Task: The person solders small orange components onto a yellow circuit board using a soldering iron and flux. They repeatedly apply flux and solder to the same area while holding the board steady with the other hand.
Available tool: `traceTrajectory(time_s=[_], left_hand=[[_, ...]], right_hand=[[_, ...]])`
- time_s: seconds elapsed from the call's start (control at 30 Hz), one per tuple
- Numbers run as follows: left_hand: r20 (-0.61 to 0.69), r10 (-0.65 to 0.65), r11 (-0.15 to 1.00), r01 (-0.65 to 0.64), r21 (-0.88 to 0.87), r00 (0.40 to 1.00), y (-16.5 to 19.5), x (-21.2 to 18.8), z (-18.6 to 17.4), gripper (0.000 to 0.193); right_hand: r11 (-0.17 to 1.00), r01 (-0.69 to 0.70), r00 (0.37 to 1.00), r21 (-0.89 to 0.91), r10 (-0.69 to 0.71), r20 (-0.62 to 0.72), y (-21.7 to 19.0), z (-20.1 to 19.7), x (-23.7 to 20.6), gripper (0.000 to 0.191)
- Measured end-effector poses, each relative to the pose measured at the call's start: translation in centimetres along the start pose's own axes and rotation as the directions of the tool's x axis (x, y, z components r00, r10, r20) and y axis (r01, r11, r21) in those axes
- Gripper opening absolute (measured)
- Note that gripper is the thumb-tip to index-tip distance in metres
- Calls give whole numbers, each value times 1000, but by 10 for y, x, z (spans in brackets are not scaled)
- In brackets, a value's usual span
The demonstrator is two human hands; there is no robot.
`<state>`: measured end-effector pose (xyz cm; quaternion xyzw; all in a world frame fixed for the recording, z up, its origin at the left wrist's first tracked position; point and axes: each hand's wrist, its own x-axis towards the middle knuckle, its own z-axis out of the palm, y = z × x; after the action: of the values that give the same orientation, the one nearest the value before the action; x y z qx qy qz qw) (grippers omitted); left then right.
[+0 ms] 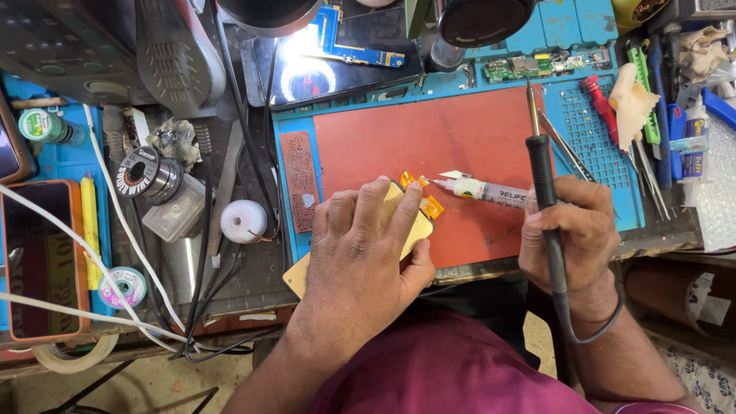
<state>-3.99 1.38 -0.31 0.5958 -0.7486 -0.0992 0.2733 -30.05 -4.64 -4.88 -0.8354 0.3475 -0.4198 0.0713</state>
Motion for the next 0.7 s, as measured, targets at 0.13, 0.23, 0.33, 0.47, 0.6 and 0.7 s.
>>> traceTrajectory(time_s=[0.13,0.23,0.33,0.47,0.6,0.7], left_hand=[[10,-11,1000,10,11,1000,2,0,0,59],[-5,-9,1000,9,19,1000,4,-1,0,59],[-2,-16,1000,16,27,1000,6,-2,-1,59],[2,-24,1000,24,12,1000,11,1,-2,58],[9,21,1000,-21,1,1000,19,7,-2,61],[14,31,999,-32,31,999,24,9,-3,58]], right_hand=[[1000,-2,1000,31,2,-3,-2,-1,1,25],[1000,-6,1000,14,6,-19,-3,-3,-1,26],[999,-37,998,15,38,-42,-4,-6,-8,27],[990,-137,967,29,140,-211,0,-23,-22,27],[970,-162,913,-183,77,-400,43,-70,-27,25],[849,-70,955,-524,-96,-282,104,-118,-22,25]])
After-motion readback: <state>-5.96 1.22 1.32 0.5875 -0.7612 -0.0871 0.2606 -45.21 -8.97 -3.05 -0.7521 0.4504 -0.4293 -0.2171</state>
